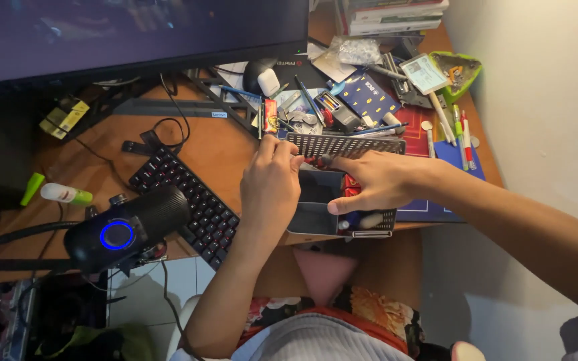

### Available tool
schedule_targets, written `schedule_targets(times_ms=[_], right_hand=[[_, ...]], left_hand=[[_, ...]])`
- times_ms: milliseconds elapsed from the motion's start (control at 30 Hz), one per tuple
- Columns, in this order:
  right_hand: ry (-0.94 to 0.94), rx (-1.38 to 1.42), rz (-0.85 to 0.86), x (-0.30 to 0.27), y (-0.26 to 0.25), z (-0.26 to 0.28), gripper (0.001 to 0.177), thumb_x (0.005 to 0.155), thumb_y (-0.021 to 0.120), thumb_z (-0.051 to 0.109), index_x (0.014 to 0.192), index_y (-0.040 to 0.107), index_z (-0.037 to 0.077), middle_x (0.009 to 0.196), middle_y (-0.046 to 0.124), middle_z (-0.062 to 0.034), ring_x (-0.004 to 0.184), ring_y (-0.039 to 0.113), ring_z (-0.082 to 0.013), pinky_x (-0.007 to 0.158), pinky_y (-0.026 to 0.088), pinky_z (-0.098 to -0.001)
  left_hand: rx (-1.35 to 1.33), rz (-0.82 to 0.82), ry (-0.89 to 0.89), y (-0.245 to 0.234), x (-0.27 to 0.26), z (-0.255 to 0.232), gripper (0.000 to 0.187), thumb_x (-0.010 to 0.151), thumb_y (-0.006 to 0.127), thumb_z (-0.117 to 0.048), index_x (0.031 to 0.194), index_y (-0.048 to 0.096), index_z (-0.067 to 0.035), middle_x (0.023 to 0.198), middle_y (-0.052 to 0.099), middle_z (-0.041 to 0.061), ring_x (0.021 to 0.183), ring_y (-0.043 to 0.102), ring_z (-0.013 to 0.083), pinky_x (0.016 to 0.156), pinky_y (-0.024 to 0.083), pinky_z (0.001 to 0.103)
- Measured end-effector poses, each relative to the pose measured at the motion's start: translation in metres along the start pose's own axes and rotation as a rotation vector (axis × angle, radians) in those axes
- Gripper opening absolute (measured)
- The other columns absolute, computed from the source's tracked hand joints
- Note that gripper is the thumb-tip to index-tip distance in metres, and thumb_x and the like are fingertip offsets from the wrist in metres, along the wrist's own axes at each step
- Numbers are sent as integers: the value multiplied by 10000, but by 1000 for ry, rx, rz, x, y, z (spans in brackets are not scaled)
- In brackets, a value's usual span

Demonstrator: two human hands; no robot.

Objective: The person organizes small desk items by placing cards into a wallet, then arranging a white tube, a red-handled tool, and a blue card into a multi-compartment desk organizer. The person handles each item individually and places them into the organizer's compartments.

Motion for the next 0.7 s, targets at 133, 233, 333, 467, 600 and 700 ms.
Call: schedule_targets(times_ms=[133,233,333,467,600,700], right_hand=[[-8,-13,-13,6,5,-4,912,788,630,729,1392,569,48,1097,768,-252,1075,760,-377,1009,547,-503],[-67,33,2,19,7,-9,960,768,625,746,1407,569,32,1221,729,-264,1181,701,-423,1024,525,-541],[-17,18,-10,18,9,-8,910,768,645,738,1338,627,29,1167,751,-256,1143,724,-407,1001,549,-518],[-15,-60,15,13,11,4,889,782,629,756,1250,656,0,1150,735,-272,1126,723,-392,985,557,-511],[3,-4,22,8,8,10,891,790,622,741,1243,645,-25,1190,717,-281,1144,715,-427,958,564,-536],[106,20,16,-6,14,10,822,921,457,722,1237,638,-15,1191,718,-286,1177,697,-422,985,546,-544]], left_hand=[[-19,11,17,2,1,3,125,991,691,-158,1021,724,-41,1013,636,138,893,744,321,678,655,458],[-5,18,21,2,0,4,140,1007,659,-173,1025,715,-45,1002,622,108,900,741,314,690,657,460],[-19,19,20,3,1,5,140,1002,659,-161,1031,714,-35,994,623,106,897,739,332,680,652,480],[-46,38,16,5,1,5,132,1001,660,-162,1027,710,-43,997,616,116,903,740,344,687,654,488],[-41,15,33,6,0,4,139,994,678,-167,1011,726,-37,946,607,102,863,731,320,673,642,458],[7,11,44,-3,-4,-1,134,987,693,-183,1007,740,-60,938,603,85,875,721,285,685,639,414]])
Point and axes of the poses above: each hand's wrist, its own x-axis towards the middle knuckle, its own y-axis out of the palm, z = x × y, the point moved 1 cm from there along x, towards the middle knuckle
